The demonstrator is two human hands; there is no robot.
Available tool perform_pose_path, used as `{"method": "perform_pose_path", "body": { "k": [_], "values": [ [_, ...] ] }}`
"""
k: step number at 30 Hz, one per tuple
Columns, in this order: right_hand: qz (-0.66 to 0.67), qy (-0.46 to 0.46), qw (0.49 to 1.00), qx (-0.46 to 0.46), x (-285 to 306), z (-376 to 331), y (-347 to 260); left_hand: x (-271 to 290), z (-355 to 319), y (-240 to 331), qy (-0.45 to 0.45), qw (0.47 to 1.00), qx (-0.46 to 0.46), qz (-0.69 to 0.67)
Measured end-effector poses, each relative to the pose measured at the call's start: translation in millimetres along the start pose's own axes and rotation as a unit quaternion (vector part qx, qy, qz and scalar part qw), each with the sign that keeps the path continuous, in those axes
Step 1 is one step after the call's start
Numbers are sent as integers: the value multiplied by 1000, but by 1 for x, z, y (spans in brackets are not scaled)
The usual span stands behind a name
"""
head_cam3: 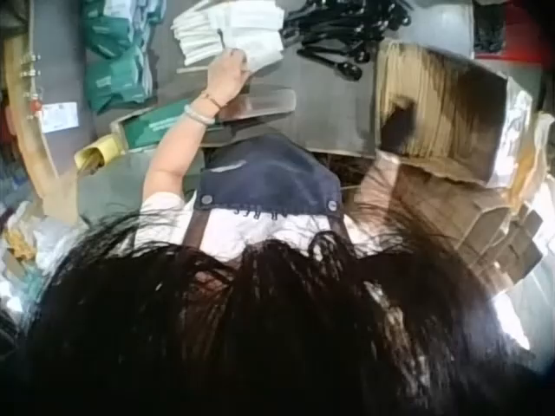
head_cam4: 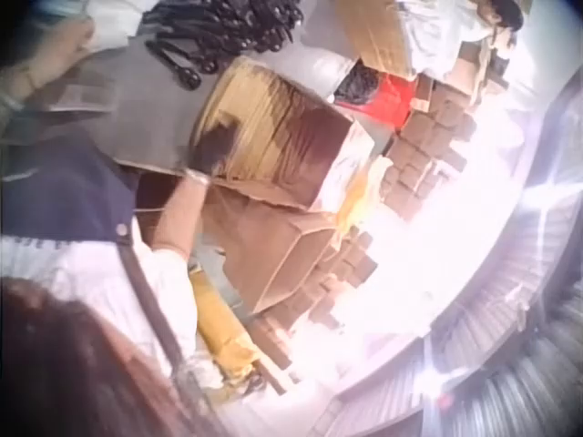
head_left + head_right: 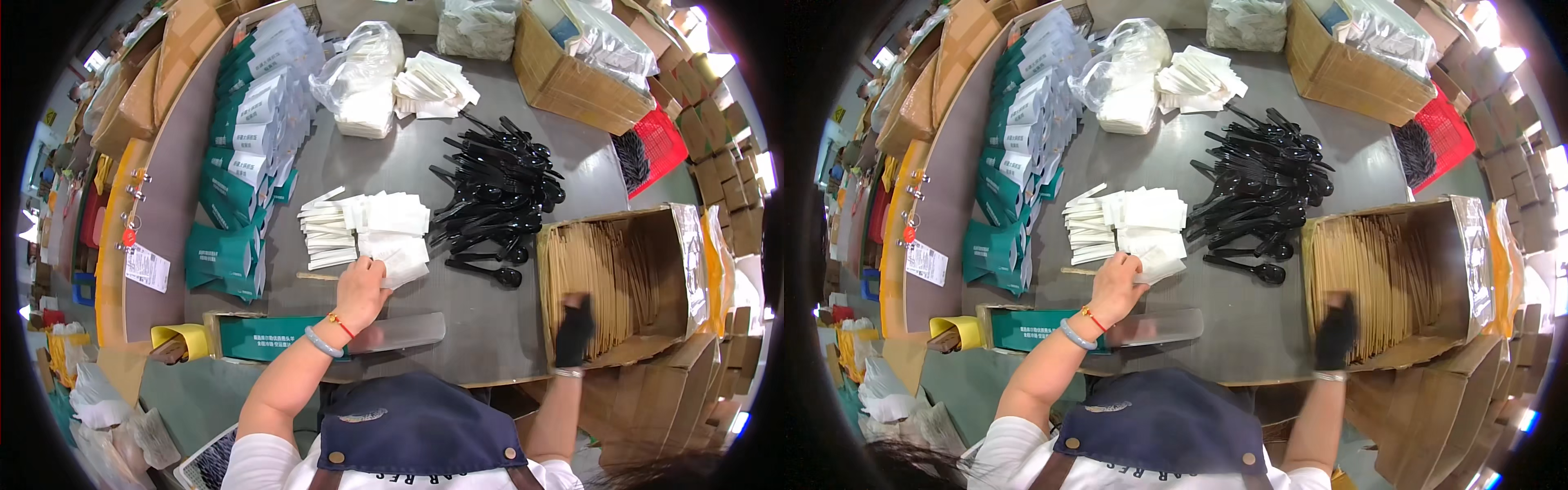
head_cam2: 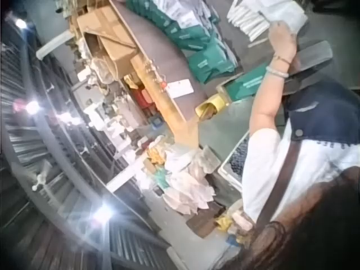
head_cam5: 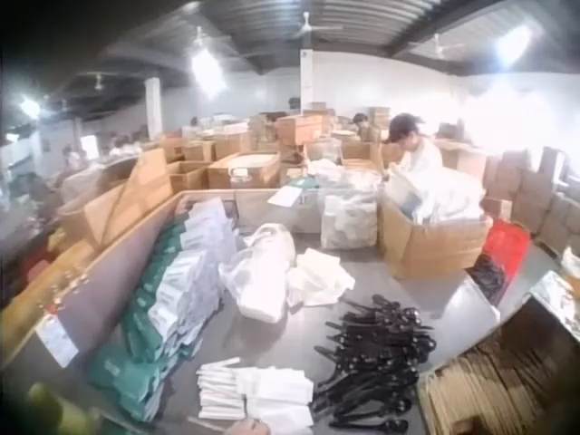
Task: Manually inserting pairs of wooden chopsticks into individual paper sleeves and organizing them into a product box.
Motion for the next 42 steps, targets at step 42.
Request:
{"method": "perform_pose_path", "body": {
  "k": [42],
  "values": [
    [164, -368, 895, 190, -117, -86, -179, 35, -95, -5, -29, 996, -89, 12]
  ]
}}
Point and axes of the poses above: each hand's wrist, its own z-axis towards the middle knuckle, its own x-axis out of the back of the hand, y = z × x, the point moved 5 cm from there along z, towards the middle knuckle, and after that the axes turned 7 degrees about x, right-handed, at the moved point
